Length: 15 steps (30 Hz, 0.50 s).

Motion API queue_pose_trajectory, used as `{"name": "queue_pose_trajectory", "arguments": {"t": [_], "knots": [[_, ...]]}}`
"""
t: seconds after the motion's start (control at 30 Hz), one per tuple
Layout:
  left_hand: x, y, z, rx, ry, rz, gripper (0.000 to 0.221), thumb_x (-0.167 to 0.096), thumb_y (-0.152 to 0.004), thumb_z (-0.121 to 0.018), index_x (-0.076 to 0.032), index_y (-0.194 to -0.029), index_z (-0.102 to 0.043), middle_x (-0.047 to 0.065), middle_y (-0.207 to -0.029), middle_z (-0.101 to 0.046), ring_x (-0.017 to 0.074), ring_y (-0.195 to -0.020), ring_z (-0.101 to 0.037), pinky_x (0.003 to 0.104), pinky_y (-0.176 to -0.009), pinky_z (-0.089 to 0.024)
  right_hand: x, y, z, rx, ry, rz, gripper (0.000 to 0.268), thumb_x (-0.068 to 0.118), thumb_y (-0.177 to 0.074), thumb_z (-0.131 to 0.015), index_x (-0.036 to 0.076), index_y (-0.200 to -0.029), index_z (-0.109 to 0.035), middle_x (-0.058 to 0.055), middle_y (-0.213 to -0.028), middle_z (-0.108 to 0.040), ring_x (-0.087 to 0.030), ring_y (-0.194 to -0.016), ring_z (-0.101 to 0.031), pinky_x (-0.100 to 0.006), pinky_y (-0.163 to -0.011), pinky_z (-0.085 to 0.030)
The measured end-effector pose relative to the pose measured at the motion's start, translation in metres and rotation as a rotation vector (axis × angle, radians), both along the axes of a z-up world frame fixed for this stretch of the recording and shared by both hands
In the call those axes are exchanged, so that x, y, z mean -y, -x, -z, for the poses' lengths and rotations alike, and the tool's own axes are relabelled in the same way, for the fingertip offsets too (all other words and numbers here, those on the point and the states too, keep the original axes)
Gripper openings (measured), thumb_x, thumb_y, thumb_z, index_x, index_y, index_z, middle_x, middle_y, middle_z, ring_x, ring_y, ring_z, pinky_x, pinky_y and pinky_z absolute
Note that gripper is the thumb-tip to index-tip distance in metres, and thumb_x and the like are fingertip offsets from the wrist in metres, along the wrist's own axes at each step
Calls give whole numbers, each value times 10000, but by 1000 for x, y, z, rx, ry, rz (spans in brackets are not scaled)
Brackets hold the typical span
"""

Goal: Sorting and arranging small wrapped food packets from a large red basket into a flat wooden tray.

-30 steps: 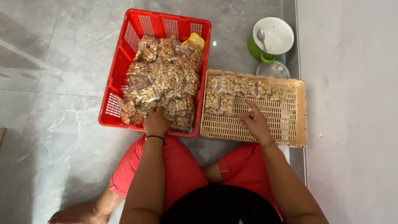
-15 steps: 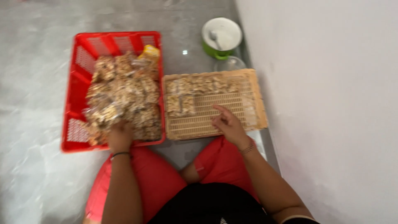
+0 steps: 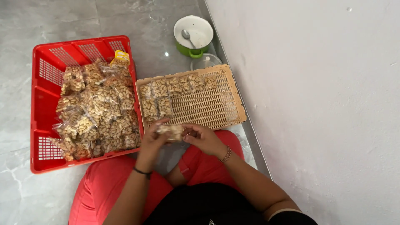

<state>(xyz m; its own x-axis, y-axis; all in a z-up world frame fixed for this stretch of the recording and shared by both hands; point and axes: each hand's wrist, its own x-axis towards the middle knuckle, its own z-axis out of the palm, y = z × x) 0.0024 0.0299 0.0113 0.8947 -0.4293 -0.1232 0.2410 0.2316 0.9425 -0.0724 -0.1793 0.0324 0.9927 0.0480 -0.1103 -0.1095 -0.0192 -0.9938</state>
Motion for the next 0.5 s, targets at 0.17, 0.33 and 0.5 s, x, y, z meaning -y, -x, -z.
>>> {"name": "queue_pose_trajectory", "arguments": {"t": [0.17, 0.33, 0.5], "knots": [[18, 10, 8, 6, 35, -32, 514, -4, -802, -807, 51, -1284, -637, 148, -1017, -691, 184, -787, -721, 273, -597, -633, 6, 2, 28, 4, 8, 64, 383, 166, -912, -787, 33, -1255, -680, -108, -997, -712, -180, -877, -643, -320, -725, -574], [18, 17, -7, -28, -21, -72, 487, 41, -764, -841, 52, -1232, -706, 160, -950, -722, 178, -796, -705, 286, -660, -643, -2, 3, 10, 6, -63, 99, 254, 80, -884, -785, -3, -1102, -683, -88, -866, -678, -151, -770, -637, -267, -642, -572], [12, 14, 21, -14, -3, -71, 573, 69, -712, -878, 40, -1255, -699, 156, -975, -735, 174, -856, -699, 300, -767, -616, 4, 2, 34, 70, -17, 144, 146, 78, -873, -803, 29, -967, -703, -66, -775, -654, -135, -713, -591, -252, -592, -492]]}}
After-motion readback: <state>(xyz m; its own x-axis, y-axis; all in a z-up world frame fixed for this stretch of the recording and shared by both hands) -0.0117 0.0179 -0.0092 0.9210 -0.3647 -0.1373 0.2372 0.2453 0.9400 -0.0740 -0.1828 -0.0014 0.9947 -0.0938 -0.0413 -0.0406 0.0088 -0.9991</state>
